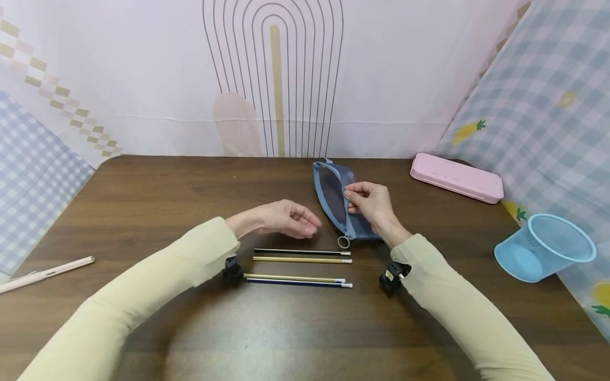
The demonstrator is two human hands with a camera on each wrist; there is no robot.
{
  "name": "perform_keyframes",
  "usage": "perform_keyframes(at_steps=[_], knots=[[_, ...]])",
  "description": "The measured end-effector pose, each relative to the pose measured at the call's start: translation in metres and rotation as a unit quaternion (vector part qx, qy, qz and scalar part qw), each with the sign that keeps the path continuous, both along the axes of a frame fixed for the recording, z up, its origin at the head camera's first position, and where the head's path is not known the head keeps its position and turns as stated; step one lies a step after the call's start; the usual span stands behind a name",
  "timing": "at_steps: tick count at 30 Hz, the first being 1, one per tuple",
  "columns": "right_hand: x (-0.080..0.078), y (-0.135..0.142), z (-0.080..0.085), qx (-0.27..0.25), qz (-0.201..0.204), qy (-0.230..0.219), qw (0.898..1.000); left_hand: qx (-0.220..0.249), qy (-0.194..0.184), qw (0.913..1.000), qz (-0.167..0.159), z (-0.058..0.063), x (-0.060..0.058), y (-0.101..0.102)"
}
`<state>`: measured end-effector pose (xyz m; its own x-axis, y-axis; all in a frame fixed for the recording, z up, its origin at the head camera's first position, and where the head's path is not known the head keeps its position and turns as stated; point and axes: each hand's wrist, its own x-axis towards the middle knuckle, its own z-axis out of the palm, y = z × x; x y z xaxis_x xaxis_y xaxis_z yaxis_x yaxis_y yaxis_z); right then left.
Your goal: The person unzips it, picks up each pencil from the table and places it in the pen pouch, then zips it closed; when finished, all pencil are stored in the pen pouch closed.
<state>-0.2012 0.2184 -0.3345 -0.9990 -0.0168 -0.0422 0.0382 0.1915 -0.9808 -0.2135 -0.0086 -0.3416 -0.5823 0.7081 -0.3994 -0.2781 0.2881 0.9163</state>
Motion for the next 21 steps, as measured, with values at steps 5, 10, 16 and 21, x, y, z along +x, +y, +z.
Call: perform_keyframes(at_steps=[5, 10, 16, 21], knots=[[-0.001, 0.001, -0.001, -0.004, 0.000, -0.003, 1.000, -0.046, 0.037, 0.9975, -0.037, -0.009, 0.005, -0.021], [-0.001, 0.001, -0.003, -0.003, -0.001, -0.008, 1.000, -0.054, 0.099, 0.9913, -0.067, -0.014, 0.010, -0.027], [-0.001, 0.002, -0.002, 0.000, -0.002, -0.009, 1.000, -0.057, 0.130, 0.9861, -0.087, -0.014, 0.012, -0.027], [0.000, 0.002, 0.000, 0.004, 0.000, -0.015, 1.000, -0.056, 0.137, 0.9846, -0.094, -0.016, 0.011, -0.027]])
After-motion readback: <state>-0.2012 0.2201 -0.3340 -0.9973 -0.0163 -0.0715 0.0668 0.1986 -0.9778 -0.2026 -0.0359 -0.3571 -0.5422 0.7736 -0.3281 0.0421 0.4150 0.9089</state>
